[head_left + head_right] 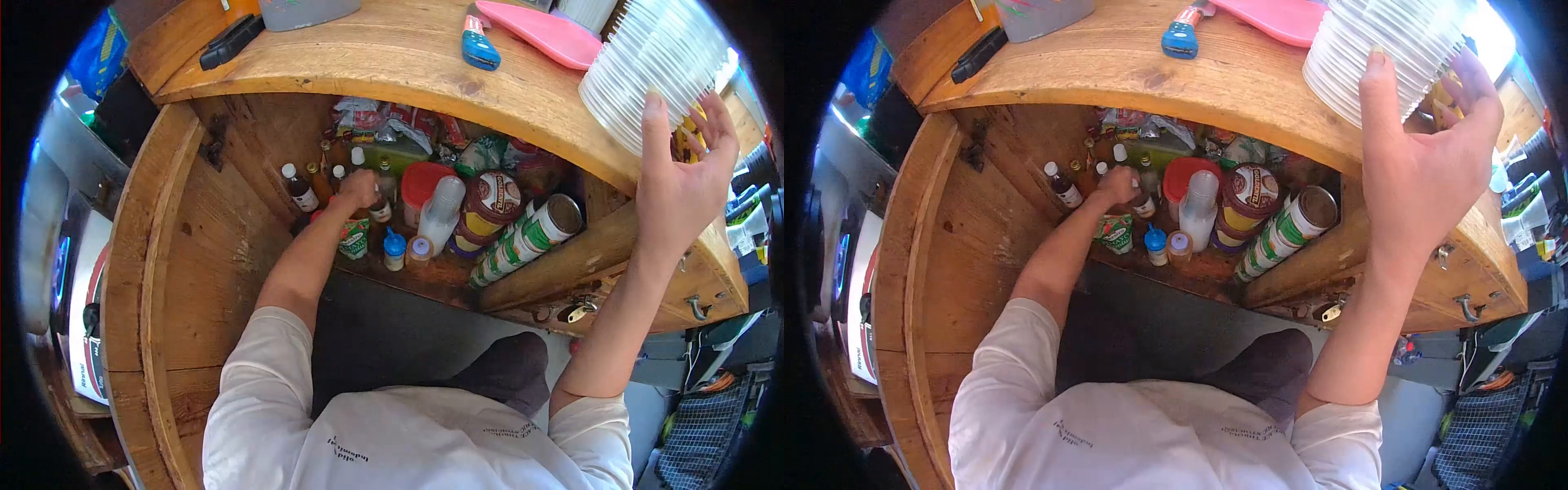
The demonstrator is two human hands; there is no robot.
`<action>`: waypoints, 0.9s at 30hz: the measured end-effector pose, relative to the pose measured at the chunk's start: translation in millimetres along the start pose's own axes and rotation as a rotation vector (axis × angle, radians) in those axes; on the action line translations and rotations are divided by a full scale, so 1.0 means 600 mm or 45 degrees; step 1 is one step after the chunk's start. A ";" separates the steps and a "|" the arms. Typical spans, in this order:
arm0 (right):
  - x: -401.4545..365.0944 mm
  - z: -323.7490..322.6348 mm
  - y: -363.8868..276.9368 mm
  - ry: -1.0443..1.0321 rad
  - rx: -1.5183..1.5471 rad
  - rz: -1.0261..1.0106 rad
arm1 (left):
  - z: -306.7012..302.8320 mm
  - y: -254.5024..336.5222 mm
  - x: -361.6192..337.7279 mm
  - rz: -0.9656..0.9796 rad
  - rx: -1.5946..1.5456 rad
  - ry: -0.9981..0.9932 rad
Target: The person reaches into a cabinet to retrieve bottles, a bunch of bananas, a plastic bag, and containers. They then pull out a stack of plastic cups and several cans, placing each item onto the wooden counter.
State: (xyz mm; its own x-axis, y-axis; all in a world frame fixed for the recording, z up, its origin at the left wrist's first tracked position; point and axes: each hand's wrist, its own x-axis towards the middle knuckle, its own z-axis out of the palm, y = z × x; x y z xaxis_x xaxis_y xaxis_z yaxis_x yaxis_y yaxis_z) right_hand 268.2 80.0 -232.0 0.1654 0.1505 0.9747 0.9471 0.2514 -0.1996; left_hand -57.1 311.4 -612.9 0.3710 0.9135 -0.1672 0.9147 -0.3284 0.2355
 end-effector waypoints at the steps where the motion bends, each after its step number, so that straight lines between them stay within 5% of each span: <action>1: 0.000 0.000 -0.001 -0.008 -0.005 0.006 | 0.000 -0.011 -0.003 -0.076 0.009 0.072; 6: 0.002 -0.005 -0.004 -0.042 -0.055 0.004 | 0.000 -0.027 -0.023 -0.365 0.089 0.135; 13: 0.000 -0.004 -0.001 -0.057 -0.063 -0.046 | -0.005 -0.015 -0.038 -0.431 0.174 0.112; 15: 0.001 -0.004 0.001 -0.058 -0.072 -0.057 | -0.027 0.020 -0.049 -0.223 0.251 0.189; 17: 0.000 -0.004 0.002 -0.050 -0.105 -0.077 | -0.043 0.071 -0.081 0.207 0.325 -0.081; 19: -0.002 -0.004 0.002 -0.043 -0.102 -0.076 | 0.038 0.075 -0.084 0.783 0.379 0.083; 24: -0.001 -0.005 0.002 -0.057 -0.086 -0.050 | 0.104 0.135 -0.116 0.654 0.620 -0.369; 27: -0.001 -0.006 0.002 -0.067 -0.078 -0.073 | 0.143 0.104 -0.079 0.583 0.519 -0.317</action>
State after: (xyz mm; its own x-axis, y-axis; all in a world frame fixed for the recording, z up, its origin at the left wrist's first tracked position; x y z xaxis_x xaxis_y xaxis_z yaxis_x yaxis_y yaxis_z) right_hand 270.5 76.8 -232.7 0.0973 0.1876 0.9774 0.9699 0.2026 -0.1354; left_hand -3.8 227.1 -672.4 0.7181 0.5931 -0.3641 0.6249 -0.7798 -0.0377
